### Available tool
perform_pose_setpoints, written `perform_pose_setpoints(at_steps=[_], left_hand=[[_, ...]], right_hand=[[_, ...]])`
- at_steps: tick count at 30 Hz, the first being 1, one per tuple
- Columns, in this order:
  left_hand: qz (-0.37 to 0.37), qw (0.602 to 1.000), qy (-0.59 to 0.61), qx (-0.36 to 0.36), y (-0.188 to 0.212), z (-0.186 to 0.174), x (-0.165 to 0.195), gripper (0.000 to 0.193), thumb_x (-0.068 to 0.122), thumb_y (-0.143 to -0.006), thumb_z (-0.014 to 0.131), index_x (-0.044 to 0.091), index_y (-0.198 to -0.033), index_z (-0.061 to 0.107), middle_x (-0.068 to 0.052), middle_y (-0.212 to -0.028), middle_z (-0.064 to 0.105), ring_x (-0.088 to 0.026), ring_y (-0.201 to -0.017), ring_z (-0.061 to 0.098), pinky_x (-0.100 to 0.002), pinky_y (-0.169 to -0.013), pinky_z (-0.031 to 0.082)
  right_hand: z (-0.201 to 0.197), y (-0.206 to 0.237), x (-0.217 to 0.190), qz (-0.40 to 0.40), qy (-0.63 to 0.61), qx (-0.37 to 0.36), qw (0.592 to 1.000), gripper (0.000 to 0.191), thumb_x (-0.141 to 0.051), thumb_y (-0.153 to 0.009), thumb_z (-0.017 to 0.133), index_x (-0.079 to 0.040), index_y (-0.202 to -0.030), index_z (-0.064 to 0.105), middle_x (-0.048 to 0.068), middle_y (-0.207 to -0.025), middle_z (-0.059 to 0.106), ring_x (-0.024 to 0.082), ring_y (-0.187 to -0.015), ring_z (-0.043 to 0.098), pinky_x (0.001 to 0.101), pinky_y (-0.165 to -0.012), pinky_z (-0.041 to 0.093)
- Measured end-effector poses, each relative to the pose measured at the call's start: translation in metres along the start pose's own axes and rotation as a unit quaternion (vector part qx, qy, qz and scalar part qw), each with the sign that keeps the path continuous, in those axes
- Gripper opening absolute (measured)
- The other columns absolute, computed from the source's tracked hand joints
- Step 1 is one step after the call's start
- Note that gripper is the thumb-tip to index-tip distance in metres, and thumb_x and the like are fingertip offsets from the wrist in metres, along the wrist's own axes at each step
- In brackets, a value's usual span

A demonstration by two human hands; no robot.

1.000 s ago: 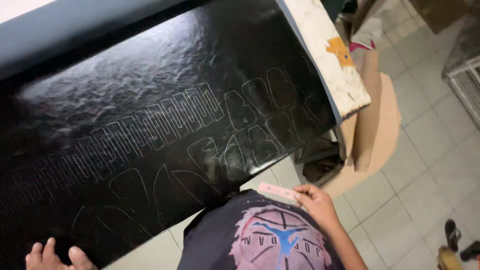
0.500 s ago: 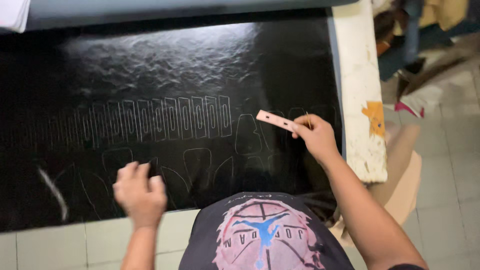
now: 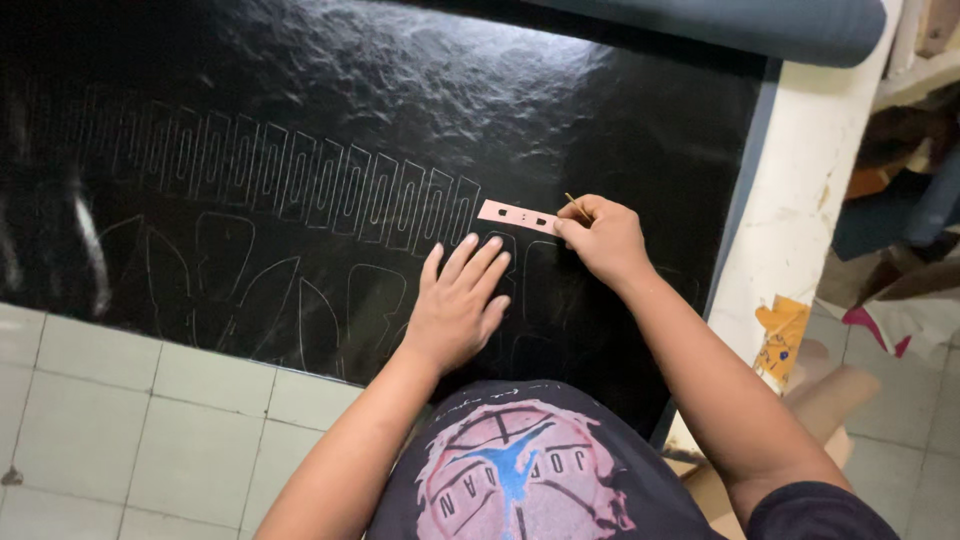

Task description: The person places a small pink paper template on a large sheet of black leather, holds it steady, and traces around it with a pen to mark a pattern outline. They repeat the tracing at several positions across the sheet, then toss the template aside and smooth the leather.

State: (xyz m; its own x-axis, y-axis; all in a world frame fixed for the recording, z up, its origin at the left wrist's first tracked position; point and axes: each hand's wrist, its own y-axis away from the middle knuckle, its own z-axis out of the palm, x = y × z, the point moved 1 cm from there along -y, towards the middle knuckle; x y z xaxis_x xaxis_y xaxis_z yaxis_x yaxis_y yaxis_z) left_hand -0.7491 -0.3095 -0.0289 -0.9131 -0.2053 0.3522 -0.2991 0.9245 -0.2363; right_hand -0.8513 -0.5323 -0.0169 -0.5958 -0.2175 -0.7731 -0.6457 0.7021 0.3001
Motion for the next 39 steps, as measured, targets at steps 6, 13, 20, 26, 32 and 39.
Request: perform_pose_setpoints(at_steps=[6,13,20,26,32,39], left_hand=[[-0.078,0.996,-0.017,-0.035,-0.015,0.016,-0.014,0.061,0.044,-0.098,0.057,0.016,-0.152,0.048,-0.001,-0.162,0.039,-0.029,-0.148,0.031,-0.051,-0.121,0.019],[-0.081,0.996,-0.001,-0.037,-0.011,0.021,-0.021,0.06,0.041,-0.098,0.058,0.02,-0.153,0.048,0.002,-0.163,0.039,-0.029,-0.15,0.032,-0.05,-0.123,0.019],[-0.074,0.997,0.032,-0.009,-0.009,0.023,-0.021,0.056,0.035,-0.097,0.061,0.017,-0.149,0.053,0.001,-0.162,0.042,-0.028,-0.15,0.034,-0.05,-0.124,0.021],[-0.141,0.982,0.116,0.053,-0.012,0.022,-0.023,0.054,0.023,-0.095,0.065,0.006,-0.146,0.054,-0.016,-0.16,0.04,-0.039,-0.151,0.03,-0.051,-0.123,0.029],[-0.184,0.976,0.11,0.044,-0.02,0.021,-0.018,0.049,0.022,-0.093,0.066,0.008,-0.14,0.061,-0.015,-0.158,0.041,-0.041,-0.148,0.031,-0.054,-0.116,0.032],[-0.175,0.978,0.097,0.054,-0.021,0.023,-0.016,0.048,0.022,-0.094,0.067,0.008,-0.139,0.061,-0.015,-0.156,0.041,-0.04,-0.148,0.033,-0.054,-0.115,0.034]], right_hand=[[0.001,-0.003,0.005,0.006,0.023,-0.016,1.0,0.02,-0.019,-0.088,0.072,-0.005,-0.101,0.076,0.004,-0.081,0.074,0.01,-0.07,0.068,0.0267,-0.067,0.054],[-0.007,0.01,0.013,-0.132,0.104,-0.007,0.986,0.036,-0.019,-0.083,0.078,-0.012,-0.118,0.076,0.004,-0.099,0.062,0.015,-0.073,0.059,0.0284,-0.068,0.05],[-0.005,0.015,0.017,-0.154,0.115,0.009,0.981,0.032,-0.022,-0.087,0.078,-0.014,-0.119,0.076,0.003,-0.104,0.061,0.013,-0.075,0.06,0.0276,-0.069,0.051],[-0.006,0.015,0.018,-0.164,0.111,0.017,0.98,0.03,-0.021,-0.088,0.077,-0.012,-0.117,0.077,0.004,-0.102,0.061,0.014,-0.077,0.06,0.0284,-0.069,0.05],[-0.005,0.017,0.019,-0.151,0.102,0.034,0.983,0.027,-0.02,-0.088,0.077,-0.011,-0.114,0.077,0.003,-0.099,0.062,0.014,-0.075,0.06,0.0287,-0.069,0.05],[-0.004,0.016,0.022,-0.165,0.112,0.066,0.978,0.022,-0.019,-0.089,0.079,-0.01,-0.109,0.078,0.003,-0.096,0.063,0.014,-0.078,0.061,0.0297,-0.07,0.05]])
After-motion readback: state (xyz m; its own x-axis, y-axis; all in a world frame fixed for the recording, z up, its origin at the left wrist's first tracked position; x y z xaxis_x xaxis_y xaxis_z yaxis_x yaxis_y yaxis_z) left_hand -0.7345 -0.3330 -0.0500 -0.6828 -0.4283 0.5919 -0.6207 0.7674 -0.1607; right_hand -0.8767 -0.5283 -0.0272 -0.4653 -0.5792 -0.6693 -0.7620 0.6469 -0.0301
